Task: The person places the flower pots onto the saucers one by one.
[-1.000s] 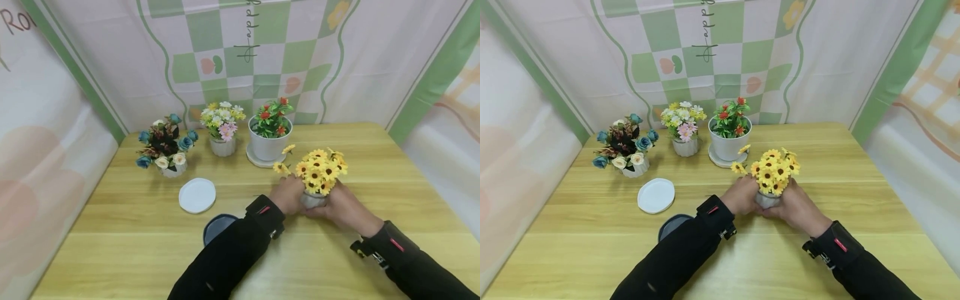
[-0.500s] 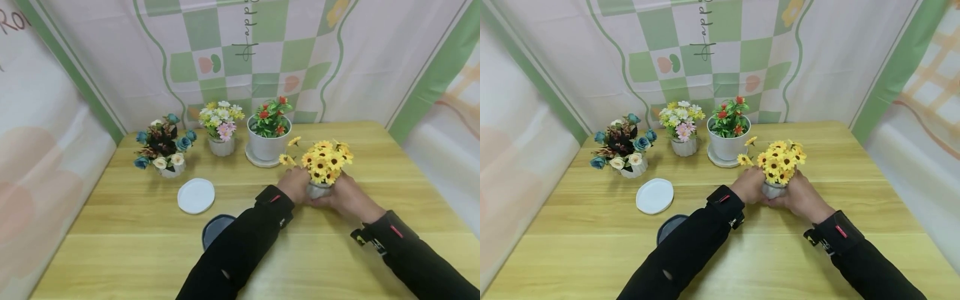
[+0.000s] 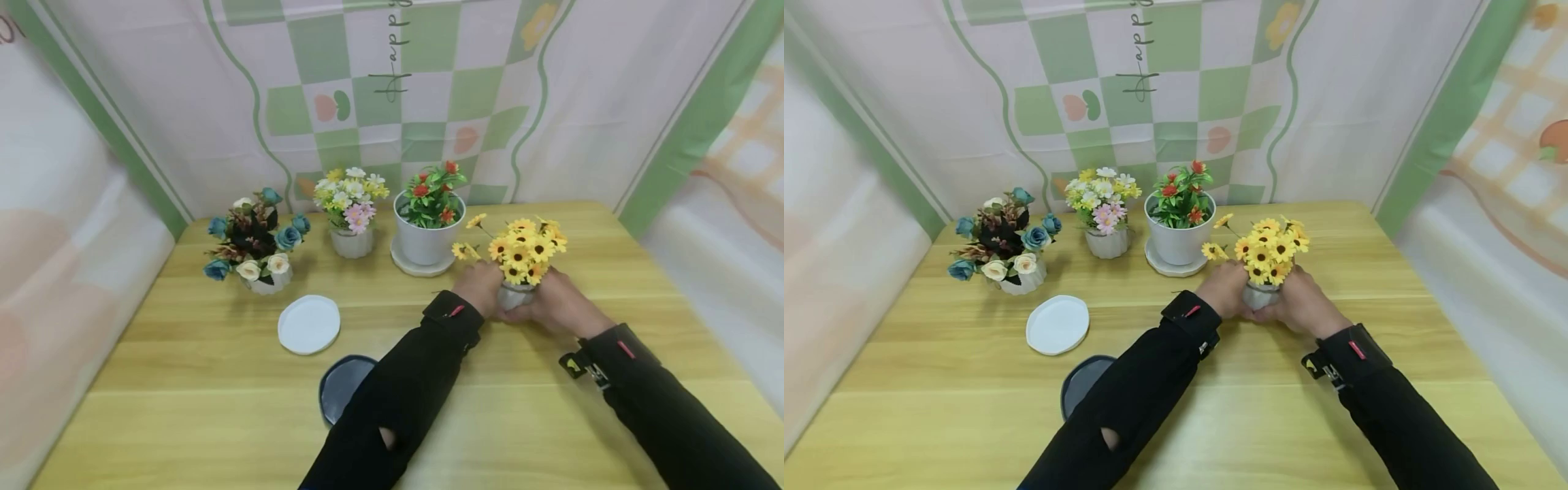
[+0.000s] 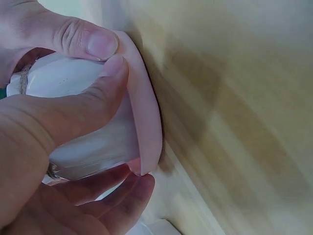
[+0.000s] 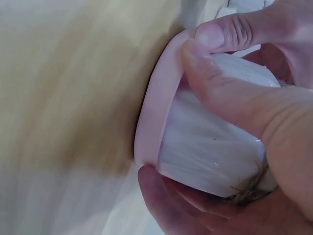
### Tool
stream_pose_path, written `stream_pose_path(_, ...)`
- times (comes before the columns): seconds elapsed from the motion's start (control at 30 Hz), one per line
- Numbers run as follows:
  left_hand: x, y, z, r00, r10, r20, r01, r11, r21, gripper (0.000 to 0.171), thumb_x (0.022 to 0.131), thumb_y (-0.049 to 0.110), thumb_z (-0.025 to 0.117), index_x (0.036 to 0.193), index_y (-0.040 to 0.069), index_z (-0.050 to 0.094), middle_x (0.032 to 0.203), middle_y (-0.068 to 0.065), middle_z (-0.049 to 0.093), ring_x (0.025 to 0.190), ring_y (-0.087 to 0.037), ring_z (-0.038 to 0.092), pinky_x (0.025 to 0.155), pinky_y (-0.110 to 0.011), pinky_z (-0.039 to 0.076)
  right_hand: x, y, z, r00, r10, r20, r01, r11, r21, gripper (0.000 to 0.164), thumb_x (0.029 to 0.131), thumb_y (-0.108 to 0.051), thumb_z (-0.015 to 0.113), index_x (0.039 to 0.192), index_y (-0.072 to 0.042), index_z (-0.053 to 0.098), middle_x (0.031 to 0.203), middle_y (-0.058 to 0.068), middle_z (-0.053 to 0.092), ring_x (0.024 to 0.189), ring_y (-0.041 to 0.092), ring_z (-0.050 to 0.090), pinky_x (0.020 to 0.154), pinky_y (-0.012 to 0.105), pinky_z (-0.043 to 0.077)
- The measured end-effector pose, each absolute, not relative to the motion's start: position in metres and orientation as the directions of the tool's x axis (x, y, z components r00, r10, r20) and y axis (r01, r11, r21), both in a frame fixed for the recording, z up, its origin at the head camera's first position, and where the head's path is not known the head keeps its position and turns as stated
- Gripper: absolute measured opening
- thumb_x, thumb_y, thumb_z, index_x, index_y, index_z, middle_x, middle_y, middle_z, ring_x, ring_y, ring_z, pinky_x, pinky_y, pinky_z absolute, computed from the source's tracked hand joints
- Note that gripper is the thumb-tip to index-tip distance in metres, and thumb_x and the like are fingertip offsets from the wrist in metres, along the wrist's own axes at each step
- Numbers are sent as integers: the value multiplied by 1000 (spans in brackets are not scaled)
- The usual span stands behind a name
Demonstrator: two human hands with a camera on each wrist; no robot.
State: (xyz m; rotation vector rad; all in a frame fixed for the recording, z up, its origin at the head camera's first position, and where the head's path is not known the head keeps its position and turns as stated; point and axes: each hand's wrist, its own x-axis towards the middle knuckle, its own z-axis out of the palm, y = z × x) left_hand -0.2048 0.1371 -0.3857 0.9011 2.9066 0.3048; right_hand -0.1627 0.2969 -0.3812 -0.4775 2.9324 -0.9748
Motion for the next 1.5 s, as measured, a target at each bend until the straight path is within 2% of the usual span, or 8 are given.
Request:
stream_pose_path(0.27, -242, 156, -412, -840, 542, 13, 527, 811, 254, 53, 69, 30, 99, 116, 21, 76, 117, 5, 73, 104, -14, 68, 88, -29, 58, -180, 299, -379, -970, -243, 26, -210, 772, -600, 87, 69, -10, 97, 144, -4, 55, 137, 24, 63, 130, 46, 56, 116, 68, 39)
stream_pose_path(0.4, -242, 156, -401, -840, 542, -24, 517, 813, 268, 50, 75, 27, 96, 120, 17, 74, 120, 1, 73, 104, -16, 70, 91, -28, 59, -187, 301, -378, -972, -236, 8, -196, 785, -588, 91, 71, -12, 97, 149, -5, 51, 143, 25, 59, 136, 48, 51, 120, 69, 34)
stream_pose_path(0.8, -273, 169, -413, -847, 523, -98, 466, 818, 338, 69, 67, 24, 101, 126, 15, 67, 118, -2, 71, 100, -18, 69, 87, -29, 60, -198, 303, -379, -981, -194, -10, -156, 813, -561, 91, 70, -18, 98, 147, -4, 53, 141, 27, 60, 132, 49, 53, 117, 68, 38)
stream_pose_path(1.13, -295, 176, -441, -842, 535, -71, 479, 801, 358, 82, 70, 27, 99, 140, 19, 56, 135, -1, 65, 120, -16, 64, 102, -27, 56, -196, 309, -381, -979, -203, -1, -168, 813, -558, 93, 71, -24, 99, 149, -4, 52, 139, 27, 62, 129, 48, 57, 113, 70, 41)
stream_pose_path(1.23, -288, 170, -436, -851, 520, -72, 458, 803, 381, 101, 69, 28, 100, 152, 19, 45, 138, -3, 63, 122, -17, 64, 104, -29, 56, -195, 309, -380, -979, -202, 0, -167, 809, -564, 98, 70, -24, 98, 152, -4, 48, 140, 28, 61, 130, 49, 56, 114, 70, 39)
stream_pose_path(1.37, -257, 143, -401, -842, 522, -136, 411, 784, 464, 136, 71, 25, 99, 171, 21, 7, 155, -5, 54, 136, -19, 58, 113, -28, 50, -192, 305, -377, -980, -200, 13, -170, 797, -579, 107, 73, -28, 98, 160, -9, 38, 146, 27, 57, 133, 49, 54, 116, 71, 37)
stream_pose_path(1.43, -237, 123, -379, -813, 558, -165, 412, 752, 515, 139, 76, 21, 96, 171, 20, -5, 164, -9, 47, 144, -20, 53, 119, -27, 45, -188, 301, -377, -981, -190, 32, -173, 800, -574, 109, 76, -28, 96, 163, -9, 33, 149, 28, 54, 134, 51, 53, 116, 72, 37)
stream_pose_path(1.5, -220, 106, -365, -776, 607, -171, 424, 704, 570, 134, 77, 16, 94, 171, 18, -2, 167, -10, 42, 148, -21, 50, 123, -28, 41, -184, 297, -377, -984, -173, 49, -171, 817, -551, 108, 81, -30, 92, 165, -7, 28, 150, 32, 50, 134, 54, 52, 115, 74, 37)
